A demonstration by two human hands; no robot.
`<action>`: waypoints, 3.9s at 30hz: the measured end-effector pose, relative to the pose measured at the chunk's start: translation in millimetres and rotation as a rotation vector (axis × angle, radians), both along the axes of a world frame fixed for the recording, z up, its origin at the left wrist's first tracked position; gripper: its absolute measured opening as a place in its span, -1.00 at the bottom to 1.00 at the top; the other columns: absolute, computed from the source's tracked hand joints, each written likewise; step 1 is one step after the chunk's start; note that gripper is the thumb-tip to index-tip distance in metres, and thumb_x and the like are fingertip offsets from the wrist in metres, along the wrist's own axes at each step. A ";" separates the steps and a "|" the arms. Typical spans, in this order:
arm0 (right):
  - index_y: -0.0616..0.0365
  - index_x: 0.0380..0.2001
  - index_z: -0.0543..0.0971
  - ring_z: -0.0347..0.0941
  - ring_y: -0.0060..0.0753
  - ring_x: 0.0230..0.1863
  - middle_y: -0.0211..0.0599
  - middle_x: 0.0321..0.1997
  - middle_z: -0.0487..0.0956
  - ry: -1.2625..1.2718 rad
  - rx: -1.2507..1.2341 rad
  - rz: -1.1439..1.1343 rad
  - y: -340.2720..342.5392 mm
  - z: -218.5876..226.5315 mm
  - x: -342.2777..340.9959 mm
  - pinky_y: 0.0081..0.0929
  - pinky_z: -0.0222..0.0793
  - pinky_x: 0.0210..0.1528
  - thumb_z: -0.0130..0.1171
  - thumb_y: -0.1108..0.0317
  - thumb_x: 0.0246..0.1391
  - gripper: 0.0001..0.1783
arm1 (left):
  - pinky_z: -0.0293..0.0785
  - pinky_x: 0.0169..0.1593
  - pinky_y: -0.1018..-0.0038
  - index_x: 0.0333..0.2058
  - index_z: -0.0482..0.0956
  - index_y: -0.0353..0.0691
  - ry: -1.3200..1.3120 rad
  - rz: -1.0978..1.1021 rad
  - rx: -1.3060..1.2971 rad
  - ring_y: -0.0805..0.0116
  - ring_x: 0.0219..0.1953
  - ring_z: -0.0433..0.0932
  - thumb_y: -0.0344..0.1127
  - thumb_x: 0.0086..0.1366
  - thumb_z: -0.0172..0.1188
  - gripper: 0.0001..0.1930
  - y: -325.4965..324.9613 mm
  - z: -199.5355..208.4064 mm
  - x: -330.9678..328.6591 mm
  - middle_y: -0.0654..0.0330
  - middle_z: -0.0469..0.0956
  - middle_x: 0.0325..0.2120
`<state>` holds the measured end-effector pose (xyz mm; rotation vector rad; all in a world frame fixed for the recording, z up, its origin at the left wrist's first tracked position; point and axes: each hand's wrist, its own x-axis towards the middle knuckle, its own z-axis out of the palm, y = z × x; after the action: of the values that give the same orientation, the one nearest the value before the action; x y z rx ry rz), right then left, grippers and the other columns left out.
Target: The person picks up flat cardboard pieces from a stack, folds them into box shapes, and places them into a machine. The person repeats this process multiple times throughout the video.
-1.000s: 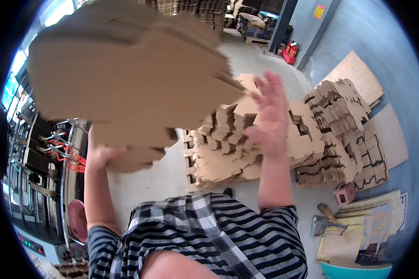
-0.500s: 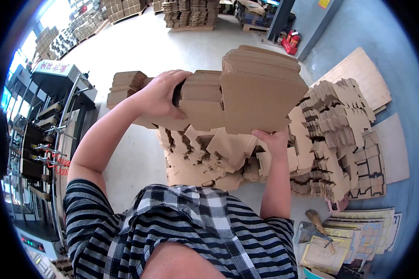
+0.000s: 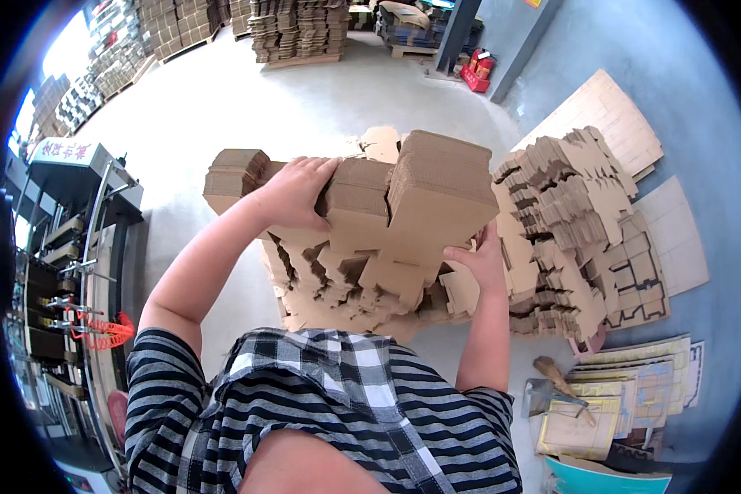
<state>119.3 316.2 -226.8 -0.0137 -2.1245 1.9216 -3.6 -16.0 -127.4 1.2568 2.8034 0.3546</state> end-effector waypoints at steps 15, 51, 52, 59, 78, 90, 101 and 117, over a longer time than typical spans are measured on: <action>0.20 -0.20 0.55 0.49 -0.43 -0.17 -0.34 -0.23 0.58 -0.391 0.482 0.204 -10.2 54.2 -10.7 -0.42 0.44 -0.13 0.51 0.46 -0.49 -0.40 | -0.19 0.37 0.18 0.23 -0.09 -0.54 0.248 0.120 -0.085 -0.08 0.32 0.00 0.30 -0.22 0.34 0.27 10.3 -24.3 20.6 -0.23 0.11 0.21; 0.24 -0.15 0.54 0.49 -0.34 -0.09 -0.20 -0.12 0.58 -0.341 0.710 0.228 15.2 65.7 -9.7 -0.38 0.40 -0.05 0.43 0.34 -0.25 -0.49 | 0.01 0.27 0.11 0.15 0.12 -0.54 0.163 0.221 -0.068 0.01 0.15 0.26 0.27 -0.21 0.34 0.14 20.0 -24.1 35.0 -0.13 0.33 0.03; 0.24 -0.15 0.54 0.49 -0.35 -0.07 -0.21 -0.10 0.58 -0.204 0.815 0.162 24.7 76.4 -6.6 -0.38 0.39 -0.03 0.41 0.39 -0.25 -0.51 | 0.02 0.26 0.11 0.15 0.13 -0.53 0.173 0.219 -0.057 0.02 0.13 0.28 0.26 -0.21 0.34 0.13 19.7 -25.5 33.2 -0.12 0.34 0.01; 0.25 -0.21 0.57 0.48 -0.39 -0.17 -0.29 -0.19 0.57 0.254 0.929 -0.182 -51.2 237.1 30.0 -0.47 0.34 -0.04 0.22 0.55 -0.15 -0.68 | 0.03 0.24 0.11 0.13 0.16 -0.54 0.194 0.195 -0.008 0.05 0.10 0.31 0.23 -0.20 0.34 0.09 22.2 -32.4 28.5 -0.08 0.39 -0.04; 0.17 -0.46 0.63 0.54 -0.02 -0.21 -0.03 -0.30 0.60 -0.242 2.128 0.387 -164.1 169.9 -105.3 -0.17 0.46 -0.19 0.01 0.46 -0.09 -0.81 | 0.06 0.21 0.02 0.15 0.16 -0.52 0.255 0.229 0.020 0.01 0.08 0.32 0.22 -0.18 0.33 0.08 20.7 -38.7 29.4 -0.09 0.39 -0.03; 0.18 -0.45 0.63 0.54 -0.02 -0.21 -0.04 -0.29 0.60 -0.276 2.143 0.499 -166.1 170.5 -119.0 -0.21 0.47 -0.19 0.12 0.50 -0.21 -0.83 | 0.02 0.23 0.03 0.15 0.16 -0.50 0.221 0.222 -0.004 0.03 0.09 0.31 0.23 -0.20 0.34 0.09 20.8 -34.6 30.3 -0.05 0.38 -0.01; 0.14 -0.47 0.64 0.54 -0.04 -0.22 -0.09 -0.32 0.60 -0.331 2.207 0.537 -165.4 168.9 -125.4 -0.22 0.46 -0.17 0.20 0.44 -0.23 -0.85 | 0.05 0.22 0.03 0.16 0.14 -0.52 0.220 0.229 -0.009 0.03 0.10 0.30 0.23 -0.20 0.34 0.11 21.8 -34.4 31.2 -0.09 0.37 -0.01; 0.19 -0.48 0.62 0.53 -0.04 -0.20 -0.05 -0.32 0.59 -0.329 2.174 0.560 -155.0 189.3 -130.0 -0.23 0.45 -0.16 0.24 0.36 -0.25 -0.81 | 0.04 0.23 0.06 0.17 0.15 -0.51 0.235 0.230 -0.013 0.06 0.08 0.31 0.28 -0.16 0.25 0.09 17.9 -33.4 32.5 -0.06 0.38 -0.03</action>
<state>-10.7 161.2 -37.5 0.6957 -3.2355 -1.1672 28.9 2.0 -160.8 1.0365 3.1543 0.2093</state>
